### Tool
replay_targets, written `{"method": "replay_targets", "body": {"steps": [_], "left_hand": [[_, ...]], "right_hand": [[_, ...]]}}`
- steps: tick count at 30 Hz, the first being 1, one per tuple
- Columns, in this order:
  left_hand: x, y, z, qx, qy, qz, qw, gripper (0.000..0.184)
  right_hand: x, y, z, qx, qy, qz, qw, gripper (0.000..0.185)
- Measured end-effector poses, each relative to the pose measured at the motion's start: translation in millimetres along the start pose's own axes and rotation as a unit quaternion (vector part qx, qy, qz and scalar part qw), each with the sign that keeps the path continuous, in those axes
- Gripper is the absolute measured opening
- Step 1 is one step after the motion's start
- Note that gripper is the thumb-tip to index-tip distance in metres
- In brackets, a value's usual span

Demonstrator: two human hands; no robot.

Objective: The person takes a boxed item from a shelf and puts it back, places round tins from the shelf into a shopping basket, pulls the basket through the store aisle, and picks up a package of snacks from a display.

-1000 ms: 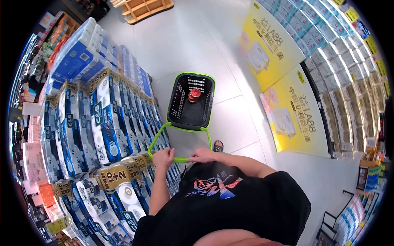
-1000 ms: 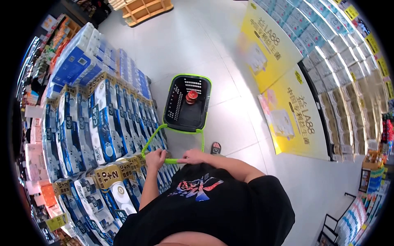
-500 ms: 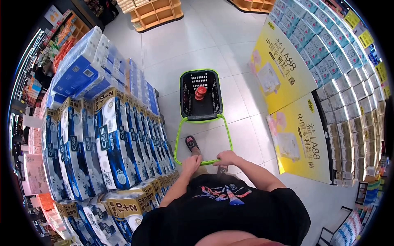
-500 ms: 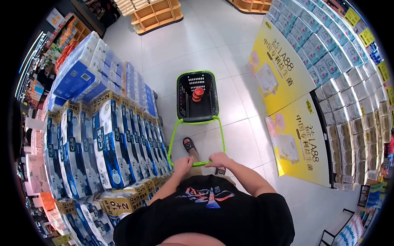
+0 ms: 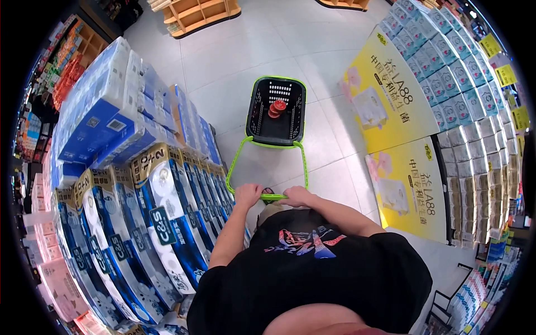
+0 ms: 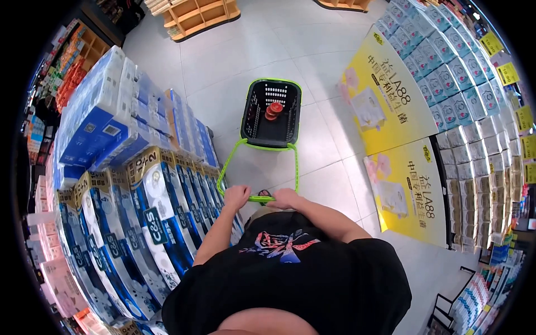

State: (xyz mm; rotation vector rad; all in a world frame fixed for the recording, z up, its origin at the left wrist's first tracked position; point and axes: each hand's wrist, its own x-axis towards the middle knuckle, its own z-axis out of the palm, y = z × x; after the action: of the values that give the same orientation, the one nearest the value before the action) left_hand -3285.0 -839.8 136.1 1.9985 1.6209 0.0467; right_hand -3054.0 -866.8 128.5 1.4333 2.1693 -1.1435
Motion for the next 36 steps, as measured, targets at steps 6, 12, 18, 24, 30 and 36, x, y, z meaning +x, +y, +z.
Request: {"method": "replay_targets", "body": {"steps": [6,12,18,24,30,36], "left_hand": [[50,2,-29,0.022,-0.002,0.006,1.0,0.038],[113,-14,-54,0.046,-0.017,0.003,0.999,0.038],[204,-27,-76,0.053,0.023,-0.008,0.998,0.038],[312,-6,-104,0.064,0.055,-0.015,0.996,0.035],[389,11,-116,0.043,0.051,0.014,0.998,0.035],[463,4,-150,0.048,0.008,0.056,0.997,0.037]], "right_hand": [[21,0,-56,0.049,-0.017,0.0,0.999,0.058],[78,26,-83,0.086,-0.02,-0.047,0.995,0.056],[169,67,-157,0.12,-0.094,-0.184,0.971,0.055],[212,109,-247,0.119,-0.128,-0.188,0.967,0.052],[230,149,-293,0.136,-0.06,-0.146,0.978,0.048],[262,166,-338,0.215,-0.054,-0.096,0.971,0.048]]}}
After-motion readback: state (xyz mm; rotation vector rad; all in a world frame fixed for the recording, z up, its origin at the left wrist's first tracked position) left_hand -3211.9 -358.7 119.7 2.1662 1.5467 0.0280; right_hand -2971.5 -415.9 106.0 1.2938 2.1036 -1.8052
